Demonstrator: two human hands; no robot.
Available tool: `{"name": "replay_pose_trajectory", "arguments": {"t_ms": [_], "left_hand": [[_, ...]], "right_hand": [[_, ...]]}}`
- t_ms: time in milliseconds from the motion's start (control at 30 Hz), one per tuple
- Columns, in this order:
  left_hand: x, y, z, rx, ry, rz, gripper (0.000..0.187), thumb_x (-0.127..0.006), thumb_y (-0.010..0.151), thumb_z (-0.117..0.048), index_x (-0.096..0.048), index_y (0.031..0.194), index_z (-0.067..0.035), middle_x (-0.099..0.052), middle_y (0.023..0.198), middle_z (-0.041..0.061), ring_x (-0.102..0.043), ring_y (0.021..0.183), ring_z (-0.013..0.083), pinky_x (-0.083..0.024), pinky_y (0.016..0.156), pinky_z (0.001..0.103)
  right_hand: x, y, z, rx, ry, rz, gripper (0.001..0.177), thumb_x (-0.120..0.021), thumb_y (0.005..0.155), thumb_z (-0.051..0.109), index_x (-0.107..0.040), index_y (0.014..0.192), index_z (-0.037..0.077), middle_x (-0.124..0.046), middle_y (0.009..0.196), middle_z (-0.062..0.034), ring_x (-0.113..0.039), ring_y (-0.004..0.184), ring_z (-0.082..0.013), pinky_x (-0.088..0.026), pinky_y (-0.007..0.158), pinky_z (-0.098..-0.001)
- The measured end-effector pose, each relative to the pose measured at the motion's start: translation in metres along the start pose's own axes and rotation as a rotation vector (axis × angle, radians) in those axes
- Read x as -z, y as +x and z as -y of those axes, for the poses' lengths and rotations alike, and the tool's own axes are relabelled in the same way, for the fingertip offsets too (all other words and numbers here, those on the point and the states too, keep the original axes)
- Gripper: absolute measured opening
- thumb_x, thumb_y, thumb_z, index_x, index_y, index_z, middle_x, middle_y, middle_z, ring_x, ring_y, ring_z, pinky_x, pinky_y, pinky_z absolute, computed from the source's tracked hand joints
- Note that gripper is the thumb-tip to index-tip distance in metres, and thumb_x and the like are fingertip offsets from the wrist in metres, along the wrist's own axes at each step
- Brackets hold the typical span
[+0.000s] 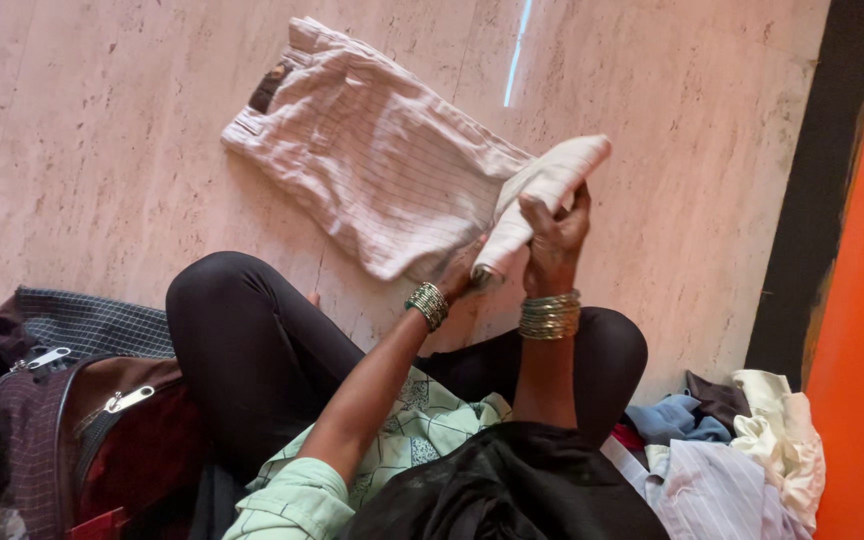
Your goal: The person folds a pair of pants on the floor and places them into an open suitcase.
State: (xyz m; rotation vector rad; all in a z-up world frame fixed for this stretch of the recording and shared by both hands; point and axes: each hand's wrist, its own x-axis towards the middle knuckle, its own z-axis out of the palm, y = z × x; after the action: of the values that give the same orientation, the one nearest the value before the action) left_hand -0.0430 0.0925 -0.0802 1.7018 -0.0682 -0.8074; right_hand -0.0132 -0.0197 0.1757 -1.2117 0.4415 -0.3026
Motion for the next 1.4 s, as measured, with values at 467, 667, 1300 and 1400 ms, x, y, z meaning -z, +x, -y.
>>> {"name": "replay_pose_trajectory", "arguments": {"t_ms": [467, 667, 1300, 1400], "left_hand": [[-0.008, -0.019, 0.077, 0.244, -1.466, 0.211, 0.068, -0.034, 0.103, -0.058, -0.042, 0.148, -0.007, -0.042, 0.150, 0.013, -0.040, 0.138, 0.0285, -0.033, 0.115, 0.045], [-0.016, -0.015, 0.071, 0.225, -1.610, 0.301, 0.071, -0.034, 0.102, -0.062, -0.047, 0.144, -0.007, -0.051, 0.144, 0.013, -0.048, 0.132, 0.0289, -0.039, 0.111, 0.046], [-0.004, -0.122, -0.052, 0.238, -0.547, -0.851, 0.042, -0.048, 0.099, -0.034, -0.057, 0.125, -0.003, -0.062, 0.117, 0.015, -0.063, 0.105, 0.0271, -0.051, 0.095, 0.042], [0.011, -0.128, -0.100, -0.180, 0.004, -1.021, 0.036, -0.058, 0.091, -0.012, -0.055, 0.126, -0.003, -0.057, 0.122, 0.016, -0.060, 0.111, 0.0293, -0.050, 0.101, 0.044]], "right_hand": [[-0.113, 0.002, -0.180, -0.083, -0.752, 0.220, 0.105, -0.079, 0.088, 0.023, -0.005, 0.158, -0.003, -0.072, 0.089, -0.0116, -0.069, 0.075, -0.0176, -0.058, 0.070, -0.0316], [-0.083, 0.013, -0.166, 0.490, -1.249, 0.498, 0.077, -0.072, 0.095, 0.034, -0.035, 0.158, 0.013, -0.050, 0.146, -0.0214, -0.047, 0.137, -0.0341, -0.039, 0.116, -0.0480], [-0.033, 0.026, -0.165, 0.500, -1.401, 0.503, 0.067, -0.045, 0.107, 0.049, -0.026, 0.165, 0.022, -0.020, 0.174, -0.0019, -0.016, 0.162, -0.0237, -0.008, 0.131, -0.0561], [-0.016, 0.011, -0.172, 0.475, -1.542, 0.237, 0.064, -0.045, 0.107, 0.045, -0.027, 0.163, 0.022, -0.020, 0.173, -0.0021, -0.015, 0.161, -0.0250, -0.008, 0.129, -0.0566]]}}
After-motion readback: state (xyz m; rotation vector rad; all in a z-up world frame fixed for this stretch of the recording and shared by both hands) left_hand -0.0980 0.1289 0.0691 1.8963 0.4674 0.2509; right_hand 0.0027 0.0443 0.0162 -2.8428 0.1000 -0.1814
